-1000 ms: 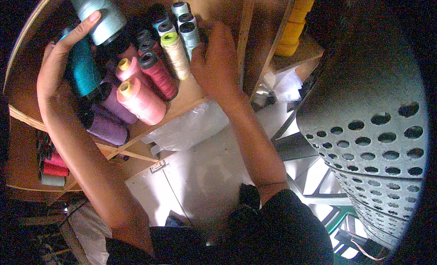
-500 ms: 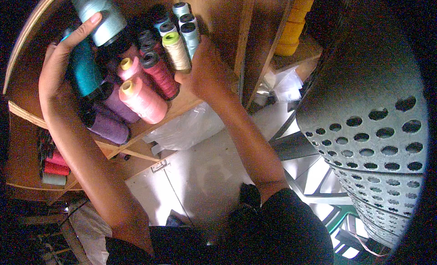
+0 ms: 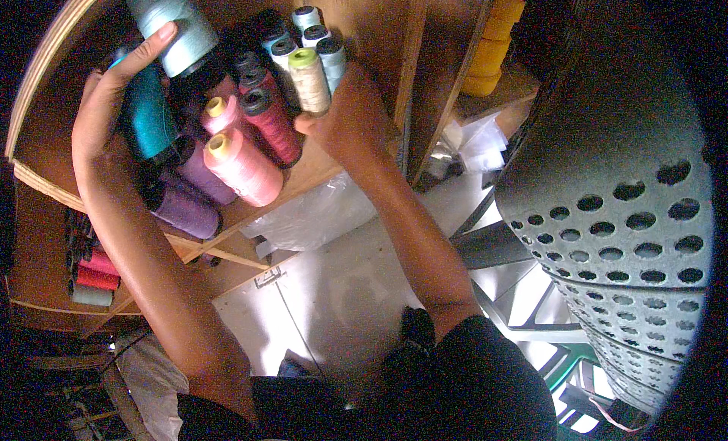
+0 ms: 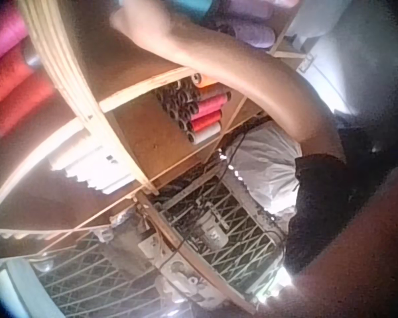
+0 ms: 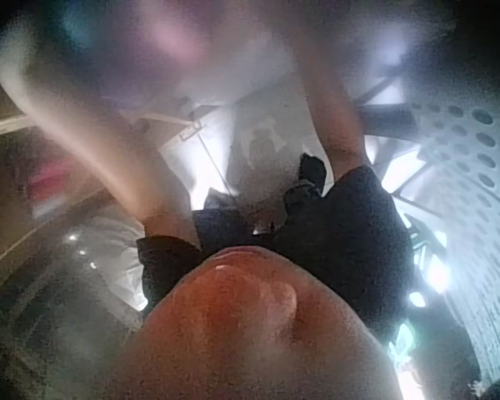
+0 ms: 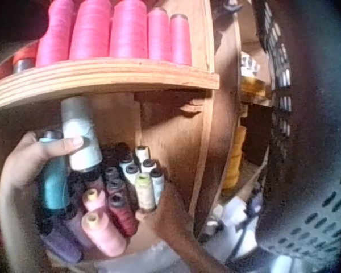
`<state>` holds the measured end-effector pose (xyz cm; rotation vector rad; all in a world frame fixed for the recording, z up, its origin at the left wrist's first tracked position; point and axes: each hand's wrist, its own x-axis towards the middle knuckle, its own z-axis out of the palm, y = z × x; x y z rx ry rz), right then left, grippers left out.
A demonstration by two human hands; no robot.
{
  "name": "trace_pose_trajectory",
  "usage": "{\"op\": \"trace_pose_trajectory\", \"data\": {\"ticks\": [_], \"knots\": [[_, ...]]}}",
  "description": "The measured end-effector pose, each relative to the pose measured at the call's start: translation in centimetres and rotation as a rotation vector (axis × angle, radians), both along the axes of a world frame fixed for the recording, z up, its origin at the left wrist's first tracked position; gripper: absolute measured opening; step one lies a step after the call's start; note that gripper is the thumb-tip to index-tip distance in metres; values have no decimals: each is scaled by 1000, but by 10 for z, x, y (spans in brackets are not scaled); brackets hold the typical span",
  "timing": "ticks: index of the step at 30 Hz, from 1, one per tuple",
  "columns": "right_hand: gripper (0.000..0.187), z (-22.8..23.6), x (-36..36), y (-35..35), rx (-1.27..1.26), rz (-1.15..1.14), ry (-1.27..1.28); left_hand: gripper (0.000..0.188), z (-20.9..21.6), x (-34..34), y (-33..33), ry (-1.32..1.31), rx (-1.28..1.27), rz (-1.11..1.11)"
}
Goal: The person picks up and places multiple thread spools on a wooden shelf. They handle spools of various colors, including pink, teal, and purple, moving them between hands and arranging them on the shelf.
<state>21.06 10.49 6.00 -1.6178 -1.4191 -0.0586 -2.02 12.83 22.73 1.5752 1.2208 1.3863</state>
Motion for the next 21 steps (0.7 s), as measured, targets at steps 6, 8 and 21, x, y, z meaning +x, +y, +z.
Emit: {"op": "trace_pose_trajectory", "data": {"ticks": [6, 8, 21], "knots": [[87, 7, -3, -6, -82, -94, -27, 55, 4, -3, -3, 55, -16, -67], [86, 3, -5, -7, -53, -116, -107, 55, 3, -3, -4, 40, -8, -80], [72, 12, -14, -23, -117, -171, -106, 49, 5, -1, -5, 58, 7, -57]]}}
